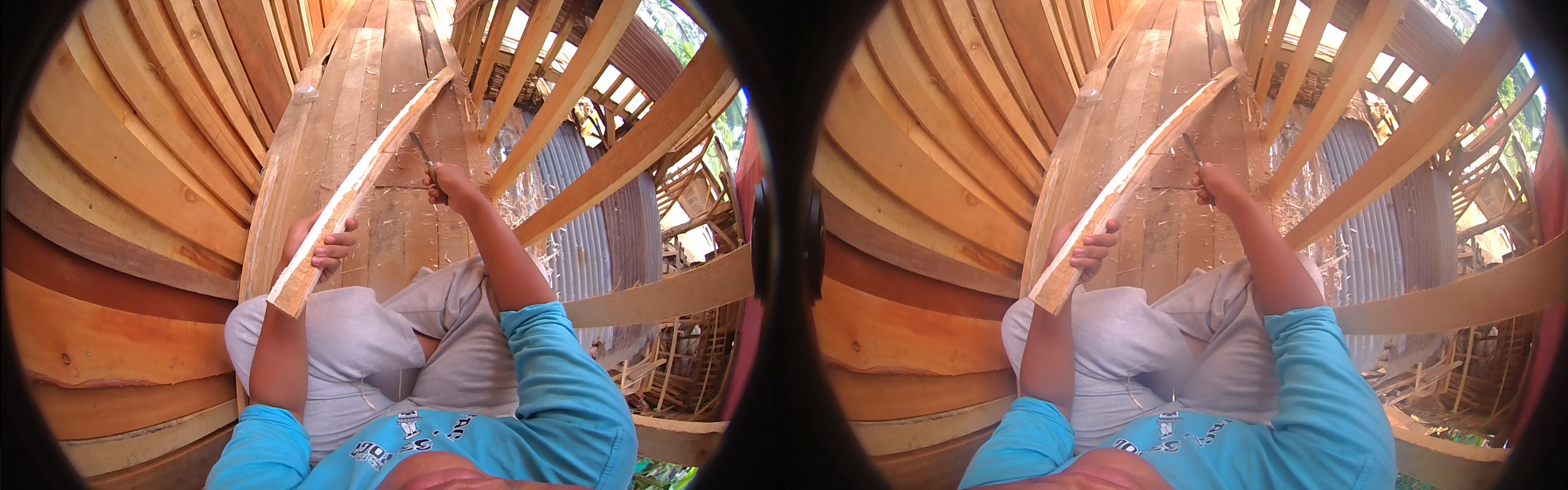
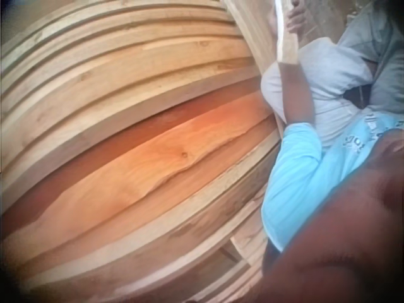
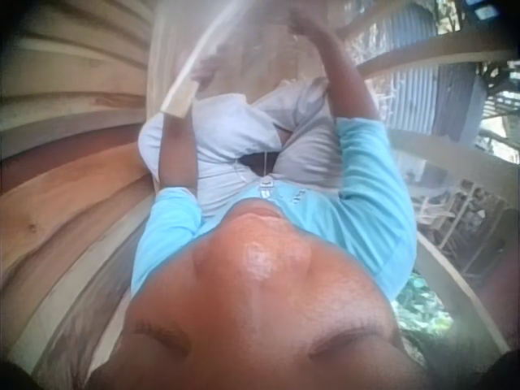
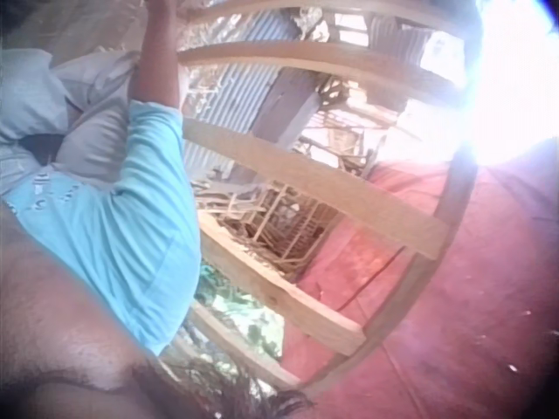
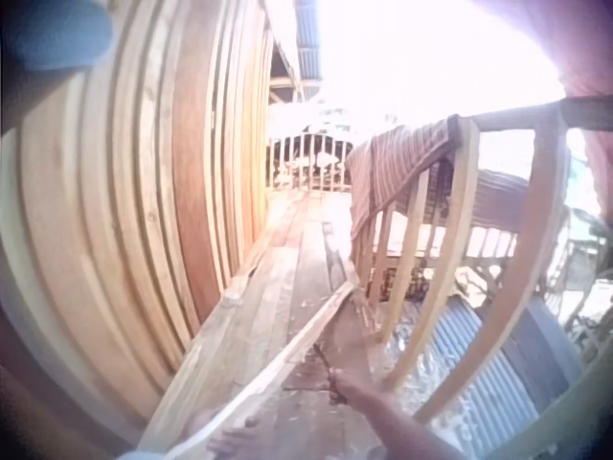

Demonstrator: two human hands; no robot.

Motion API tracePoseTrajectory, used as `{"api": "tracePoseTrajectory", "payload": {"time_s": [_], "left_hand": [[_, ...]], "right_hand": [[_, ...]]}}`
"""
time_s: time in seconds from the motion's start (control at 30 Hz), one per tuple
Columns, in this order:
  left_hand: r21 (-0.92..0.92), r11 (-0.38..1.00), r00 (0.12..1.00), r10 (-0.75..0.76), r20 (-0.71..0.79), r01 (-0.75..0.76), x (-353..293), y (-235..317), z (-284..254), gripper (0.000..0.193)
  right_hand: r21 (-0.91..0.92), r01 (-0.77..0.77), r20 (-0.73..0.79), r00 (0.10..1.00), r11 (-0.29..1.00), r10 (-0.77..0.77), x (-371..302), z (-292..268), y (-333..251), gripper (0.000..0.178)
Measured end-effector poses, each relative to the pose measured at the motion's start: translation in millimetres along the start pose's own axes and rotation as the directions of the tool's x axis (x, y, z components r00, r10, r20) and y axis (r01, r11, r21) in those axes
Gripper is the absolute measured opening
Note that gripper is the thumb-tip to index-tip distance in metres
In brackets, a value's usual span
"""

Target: The person sits on a wooden floor and uses a knife to shave and shape a long piece of wood. They repeatedly scrape the surface to remove thin layers, rotating the wood to work different sides.

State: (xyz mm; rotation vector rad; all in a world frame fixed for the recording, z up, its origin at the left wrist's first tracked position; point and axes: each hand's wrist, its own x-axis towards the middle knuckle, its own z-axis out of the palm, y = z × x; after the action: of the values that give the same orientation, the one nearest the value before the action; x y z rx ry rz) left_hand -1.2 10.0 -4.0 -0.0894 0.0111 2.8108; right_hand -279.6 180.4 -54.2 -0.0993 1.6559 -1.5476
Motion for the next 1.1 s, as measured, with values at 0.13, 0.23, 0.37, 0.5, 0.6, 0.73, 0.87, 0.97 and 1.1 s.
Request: {"api": "tracePoseTrajectory", "payload": {"time_s": [0.13,0.23,0.37,0.5,0.6,0.73,0.87,0.97,1.1], "left_hand": [[0.009,1.0,1.0,0.002,-0.023,-0.001,-1,-1,1,0.039],[0.03,1.0,0.998,0.009,-0.059,-0.007,2,-4,1,0.039],[0.079,0.997,0.993,0.024,-0.111,-0.016,2,-8,4,0.038],[0.038,0.999,0.997,-0.003,-0.081,0.006,3,-7,-1,0.039],[0.011,1.0,0.998,-0.008,-0.055,0.009,3,-5,-1,0.039],[0.04,0.999,0.997,0.028,-0.076,-0.025,5,-7,4,0.038],[0.043,0.999,0.994,0.025,-0.103,-0.021,4,-6,2,0.038],[0.069,0.998,0.991,0.013,-0.131,-0.004,4,-5,2,0.04],[0.094,0.995,0.989,-0.002,-0.15,0.017,5,-3,-1,0.043]], "right_hand": [[-0.072,0.004,-0.014,1.0,0.997,-0.005,10,1,14,0.028],[-0.053,-0.004,-0.079,0.997,0.999,0.0,26,11,36,0.029],[0.117,-0.009,-0.128,0.992,0.993,0.024,30,38,52,0.029],[0.223,0.028,-0.103,0.995,0.974,-0.005,32,52,56,0.027],[0.307,0.049,-0.13,0.991,0.95,-0.009,31,55,56,0.025],[-0.044,0.47,-0.293,0.837,0.881,-0.462,34,65,62,0.033],[-0.195,0.463,-0.146,0.858,0.865,-0.492,14,85,47,0.039],[-0.208,0.519,-0.112,0.829,0.829,-0.548,16,83,38,0.042],[-0.114,0.428,0.018,0.903,0.897,-0.428,17,74,17,0.045]]}}
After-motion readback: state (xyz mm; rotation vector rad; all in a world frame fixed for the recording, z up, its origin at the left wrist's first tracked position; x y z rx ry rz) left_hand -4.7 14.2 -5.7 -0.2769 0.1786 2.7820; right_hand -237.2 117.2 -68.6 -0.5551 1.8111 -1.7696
